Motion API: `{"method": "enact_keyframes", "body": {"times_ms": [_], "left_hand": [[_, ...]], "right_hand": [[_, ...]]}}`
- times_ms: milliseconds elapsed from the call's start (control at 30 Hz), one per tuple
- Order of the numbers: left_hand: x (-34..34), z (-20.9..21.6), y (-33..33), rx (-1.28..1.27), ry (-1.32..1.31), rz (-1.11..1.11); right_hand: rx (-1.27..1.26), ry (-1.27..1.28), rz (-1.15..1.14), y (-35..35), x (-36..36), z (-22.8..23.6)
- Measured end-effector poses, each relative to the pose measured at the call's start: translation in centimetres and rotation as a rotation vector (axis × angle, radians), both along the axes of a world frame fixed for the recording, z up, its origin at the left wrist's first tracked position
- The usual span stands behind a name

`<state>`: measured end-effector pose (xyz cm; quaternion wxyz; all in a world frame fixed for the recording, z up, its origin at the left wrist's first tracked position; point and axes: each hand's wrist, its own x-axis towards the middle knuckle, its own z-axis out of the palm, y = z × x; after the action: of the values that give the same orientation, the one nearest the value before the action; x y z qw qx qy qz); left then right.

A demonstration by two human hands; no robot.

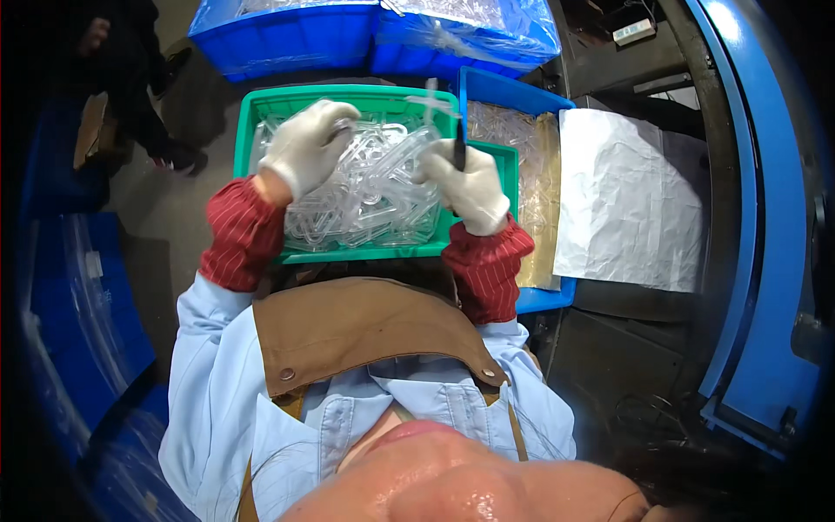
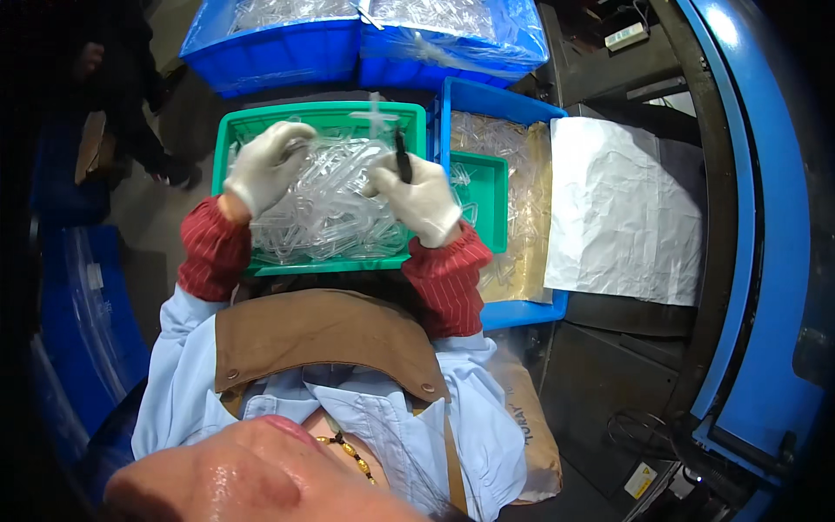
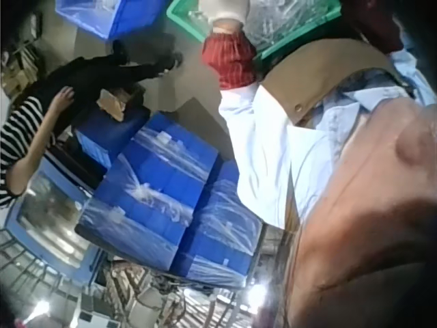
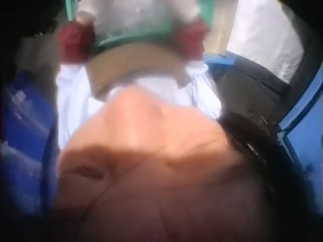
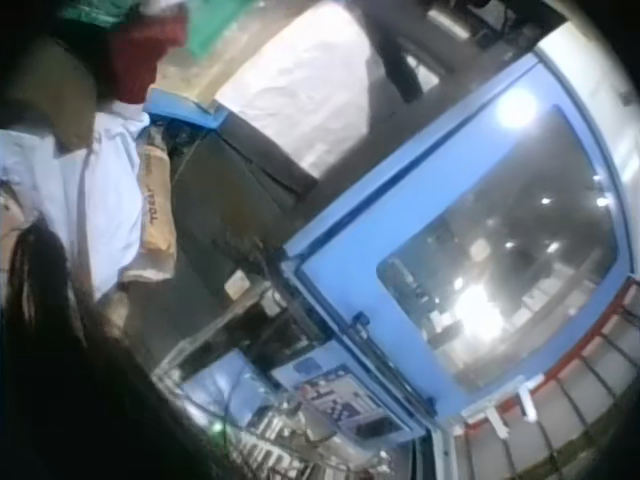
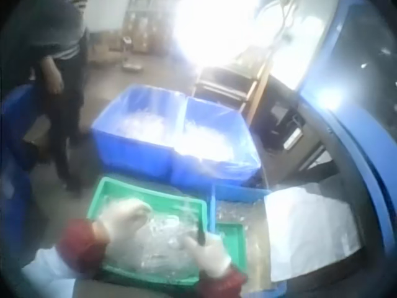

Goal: Sorting and inspecting transparent plastic components from a green bin into blue bins.

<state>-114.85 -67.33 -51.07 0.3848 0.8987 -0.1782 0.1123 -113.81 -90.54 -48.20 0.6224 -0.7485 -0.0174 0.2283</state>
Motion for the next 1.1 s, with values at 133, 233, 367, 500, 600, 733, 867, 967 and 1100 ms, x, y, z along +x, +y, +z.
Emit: {"method": "enact_keyframes", "body": {"times_ms": [133, 233, 367, 500, 600, 733, 867, 967, 1100], "left_hand": [[-1.2, 1.3, -1.2, 0.611, 0.074, -0.246], [-2.2, 2.6, -1.7, 0.395, -0.091, -0.169], [-3.7, 2.3, -4.4, -0.997, 0.543, -0.073], [-3.8, 1.2, -3.9, -0.882, 0.416, 0.217], [-3.7, 0.4, -4.2, -0.638, 0.371, 0.113], [-4.3, -1.6, -2.9, -1.019, 0.528, -0.141], [-4.1, -5.5, -6.8, -0.985, 0.629, -0.174], [-3.6, -5.4, -6.8, -1.214, 0.96, -0.136], [-1.4, -3.0, -5.9, -1.54, 0.989, -1.069]], "right_hand": [[0.099, -0.143, -0.168, -0.1, -0.3, -1.6], [0.137, -0.127, -0.248, 0.2, -1.1, -1.0], [0.465, -0.189, -0.438, 2.0, -2.7, -1.1], [0.527, -0.391, -0.46, 1.8, -2.4, 0.9], [0.431, -0.47, -0.373, 0.5, -2.2, 0.1], [0.683, -0.182, -0.344, 0.4, -4.3, -1.2], [1.325, 0.192, -0.196, -2.4, -6.6, -4.8], [0.795, 0.013, -0.611, -3.6, -9.7, -0.8], [-0.228, -0.498, -0.667, -9.1, -15.8, 0.2]]}}
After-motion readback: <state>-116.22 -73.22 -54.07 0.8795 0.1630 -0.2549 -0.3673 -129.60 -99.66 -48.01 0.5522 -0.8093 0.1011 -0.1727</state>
